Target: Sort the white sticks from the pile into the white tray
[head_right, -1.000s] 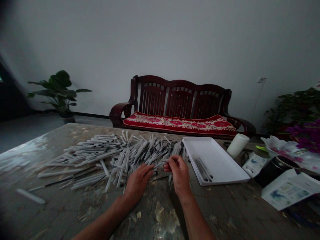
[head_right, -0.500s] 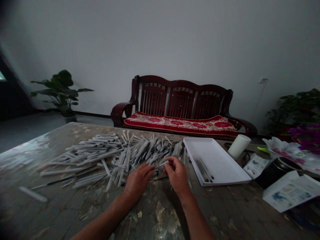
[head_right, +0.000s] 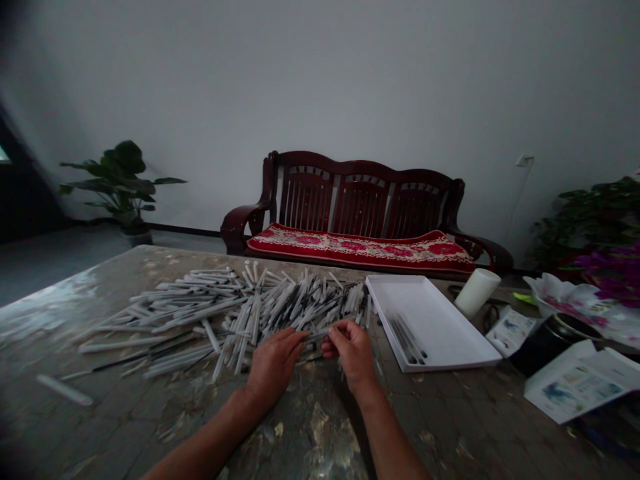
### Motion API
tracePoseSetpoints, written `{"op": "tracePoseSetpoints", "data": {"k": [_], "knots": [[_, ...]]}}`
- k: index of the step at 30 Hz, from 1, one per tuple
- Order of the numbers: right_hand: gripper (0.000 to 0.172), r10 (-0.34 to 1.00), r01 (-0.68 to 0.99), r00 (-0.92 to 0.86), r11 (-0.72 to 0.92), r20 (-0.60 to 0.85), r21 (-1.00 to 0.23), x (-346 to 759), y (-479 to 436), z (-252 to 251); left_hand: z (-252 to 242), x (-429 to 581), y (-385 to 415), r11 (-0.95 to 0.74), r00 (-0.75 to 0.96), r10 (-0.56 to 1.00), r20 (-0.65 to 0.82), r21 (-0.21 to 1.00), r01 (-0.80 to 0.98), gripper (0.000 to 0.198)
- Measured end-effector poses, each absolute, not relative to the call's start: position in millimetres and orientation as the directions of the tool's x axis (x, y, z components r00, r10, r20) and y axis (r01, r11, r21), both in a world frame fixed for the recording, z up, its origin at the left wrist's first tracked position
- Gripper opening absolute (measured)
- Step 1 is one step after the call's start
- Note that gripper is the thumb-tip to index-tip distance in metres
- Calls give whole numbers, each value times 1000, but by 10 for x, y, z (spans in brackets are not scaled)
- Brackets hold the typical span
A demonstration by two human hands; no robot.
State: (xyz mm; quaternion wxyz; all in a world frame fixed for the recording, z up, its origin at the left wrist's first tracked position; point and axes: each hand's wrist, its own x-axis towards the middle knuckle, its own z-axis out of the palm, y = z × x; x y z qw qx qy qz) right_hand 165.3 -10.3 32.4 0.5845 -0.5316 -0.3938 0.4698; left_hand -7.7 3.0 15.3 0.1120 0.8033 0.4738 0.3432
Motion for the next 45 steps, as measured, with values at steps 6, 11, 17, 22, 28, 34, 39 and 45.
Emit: {"op": "tracePoseSetpoints", "data": {"k": [6,11,17,22,28,34,39,45], "knots": [[28,940,-239,320,-40,-118,-970,1561,-102,281,160,-69,-4,-564,328,788,521,397,724,26],[28,927,-341,312,-95,-208,-935,1533,-91,294,147,-75,-3,-578,385,759,525,270,770,27],[38,948,-414,213,-132,-237,-901,1567,-86,375,143,-67,40,-541,307,807,504,425,726,26],[38,965,-264,193,-121,-175,-957,1621,-117,369,135,2,82,-271,92,963,255,918,289,26],[22,998,151,-51,-37,-45,-988,1550,-161,362,189,91,85,23,85,996,11,919,-393,31],[18,993,255,-119,37,6,-966,1417,-157,326,190,123,72,149,196,979,-50,837,-527,35],[19,998,424,-4,56,60,-904,1695,-42,438,188,96,36,29,149,989,19,948,-318,56],[21,947,856,320,-269,43,-442,2589,60,706,77,81,21,-134,253,958,134,991,-19,42]]}}
